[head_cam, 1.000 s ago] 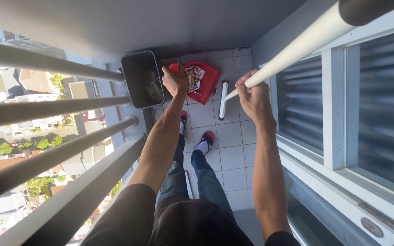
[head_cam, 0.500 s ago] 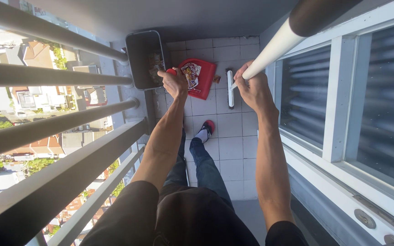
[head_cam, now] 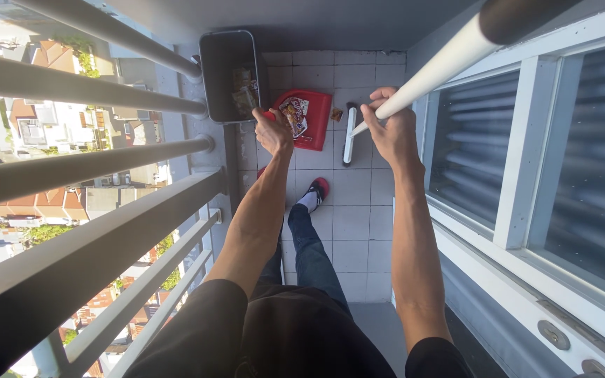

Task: The person sweeps debris into a dustpan with a broom, empties it into a trash bin, and then attaches a mop head to a handle.

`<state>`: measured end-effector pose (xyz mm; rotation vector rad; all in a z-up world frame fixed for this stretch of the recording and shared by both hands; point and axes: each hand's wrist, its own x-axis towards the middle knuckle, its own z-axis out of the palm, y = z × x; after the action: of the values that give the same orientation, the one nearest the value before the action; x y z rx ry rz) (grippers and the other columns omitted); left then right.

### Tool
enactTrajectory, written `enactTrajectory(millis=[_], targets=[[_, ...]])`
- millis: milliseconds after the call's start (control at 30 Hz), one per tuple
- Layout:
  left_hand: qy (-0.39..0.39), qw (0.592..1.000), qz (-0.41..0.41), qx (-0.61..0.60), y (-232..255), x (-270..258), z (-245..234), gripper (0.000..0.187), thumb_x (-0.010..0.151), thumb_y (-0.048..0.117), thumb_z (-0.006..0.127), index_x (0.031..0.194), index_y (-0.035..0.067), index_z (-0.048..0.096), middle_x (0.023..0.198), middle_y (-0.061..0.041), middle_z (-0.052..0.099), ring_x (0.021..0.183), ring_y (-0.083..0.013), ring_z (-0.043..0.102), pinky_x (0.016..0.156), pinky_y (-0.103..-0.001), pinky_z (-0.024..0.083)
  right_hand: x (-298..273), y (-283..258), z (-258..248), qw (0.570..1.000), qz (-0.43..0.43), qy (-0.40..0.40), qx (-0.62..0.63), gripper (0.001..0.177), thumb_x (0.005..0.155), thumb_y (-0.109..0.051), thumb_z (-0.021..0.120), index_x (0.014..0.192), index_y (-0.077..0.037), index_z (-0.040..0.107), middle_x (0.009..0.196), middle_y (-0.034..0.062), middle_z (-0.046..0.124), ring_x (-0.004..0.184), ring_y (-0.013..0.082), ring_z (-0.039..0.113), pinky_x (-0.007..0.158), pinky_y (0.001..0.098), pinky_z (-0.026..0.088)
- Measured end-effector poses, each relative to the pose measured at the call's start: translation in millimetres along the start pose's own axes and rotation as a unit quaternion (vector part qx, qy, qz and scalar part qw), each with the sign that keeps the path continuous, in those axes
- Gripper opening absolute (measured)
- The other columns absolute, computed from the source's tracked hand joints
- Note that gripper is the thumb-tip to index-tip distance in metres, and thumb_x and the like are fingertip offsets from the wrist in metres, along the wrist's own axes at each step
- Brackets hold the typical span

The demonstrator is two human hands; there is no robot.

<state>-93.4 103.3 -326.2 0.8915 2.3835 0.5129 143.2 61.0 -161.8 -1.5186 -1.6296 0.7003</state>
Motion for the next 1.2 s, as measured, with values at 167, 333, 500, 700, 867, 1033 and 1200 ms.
enactTrajectory(millis=[167, 333, 500, 700, 867, 1033, 1200], targets=[[-0.018, 0.999, 0.026, 0.019, -18.7, 0.1, 6.1, 0.033, 0.102, 0.039, 0.057, 0.108, 0.007, 0.052, 0.091, -0.022, 0.074, 0.091, -0.0424, 0.073, 0.080, -0.054, 0.058, 0.1, -7.4, 0.1, 0.995, 0.087, 0.006, 0.047, 0.010, 0.101, -0.004, 0.067, 0.110, -0.001, 0.063, 0.095, 0.0077, 0.071, 0.082, 0.0161, 0.071, 0.069, 0.0314, 0.055], [-0.017, 0.997, 0.065, 0.026, -39.6, -2.6, 0.2, 0.037, 0.096, 0.038, 0.062, 0.111, 0.006, 0.052, 0.092, -0.024, 0.074, 0.091, -0.0442, 0.072, 0.081, -0.054, 0.057, -4.1, -10.5, -1.4, 0.993, 0.113, 0.034, 0.016, 0.008, 0.099, -0.001, 0.066, 0.106, 0.000, 0.062, 0.088, 0.0112, 0.067, 0.077, 0.0154, 0.069, 0.068, 0.0302, 0.056], [-0.058, 0.992, 0.083, 0.076, -56.1, 0.2, -2.5, 0.042, 0.099, 0.040, 0.063, 0.111, 0.002, 0.051, 0.096, -0.027, 0.073, 0.094, -0.0460, 0.071, 0.082, -0.053, 0.058, -8.4, -5.9, 2.6, 0.987, 0.156, 0.032, 0.013, 0.006, 0.100, -0.002, 0.067, 0.104, -0.001, 0.063, 0.090, 0.0101, 0.072, 0.078, 0.0147, 0.072, 0.071, 0.0295, 0.057], [-0.066, 0.990, 0.112, 0.062, -66.7, -6.8, -2.9, 0.042, 0.096, 0.039, 0.065, 0.108, 0.001, 0.051, 0.097, -0.025, 0.075, 0.093, -0.0457, 0.072, 0.081, -0.053, 0.058, -8.4, -9.1, 9.6, 0.985, 0.164, 0.005, 0.055, 0.010, 0.099, -0.003, 0.068, 0.105, 0.001, 0.061, 0.097, 0.0122, 0.071, 0.083, 0.0182, 0.073, 0.071, 0.0312, 0.061], [-0.085, 0.989, 0.093, 0.081, -66.5, -14.0, -5.1, 0.040, 0.099, 0.036, 0.064, 0.111, 0.001, 0.050, 0.095, -0.026, 0.074, 0.093, -0.0454, 0.072, 0.081, -0.053, 0.059, -14.7, -4.6, 12.6, 0.992, 0.122, -0.013, 0.035, 0.012, 0.098, -0.002, 0.068, 0.108, 0.001, 0.062, 0.100, 0.0129, 0.071, 0.091, 0.0193, 0.074, 0.075, 0.0307, 0.062], [-0.090, 0.987, 0.103, 0.085, -65.3, -14.6, -8.4, 0.039, 0.099, 0.036, 0.063, 0.111, 0.001, 0.050, 0.094, -0.026, 0.074, 0.092, -0.0450, 0.072, 0.079, -0.052, 0.059, -15.7, -8.8, 10.1, 0.993, 0.094, -0.022, 0.065, 0.018, 0.097, 0.000, 0.068, 0.112, 0.003, 0.060, 0.103, 0.0142, 0.071, 0.097, 0.0215, 0.074, 0.079, 0.0320, 0.062], [-0.103, 0.986, 0.104, 0.075, -67.6, -16.8, -11.4, 0.037, 0.101, 0.033, 0.062, 0.112, 0.000, 0.050, 0.092, -0.025, 0.075, 0.092, -0.0431, 0.074, 0.082, -0.051, 0.060, -17.0, -14.5, 8.3, 0.994, 0.098, -0.042, 0.034, 0.020, 0.098, -0.004, 0.067, 0.115, 0.001, 0.060, 0.104, 0.0159, 0.073, 0.096, 0.0218, 0.074, 0.078, 0.0332, 0.061]])
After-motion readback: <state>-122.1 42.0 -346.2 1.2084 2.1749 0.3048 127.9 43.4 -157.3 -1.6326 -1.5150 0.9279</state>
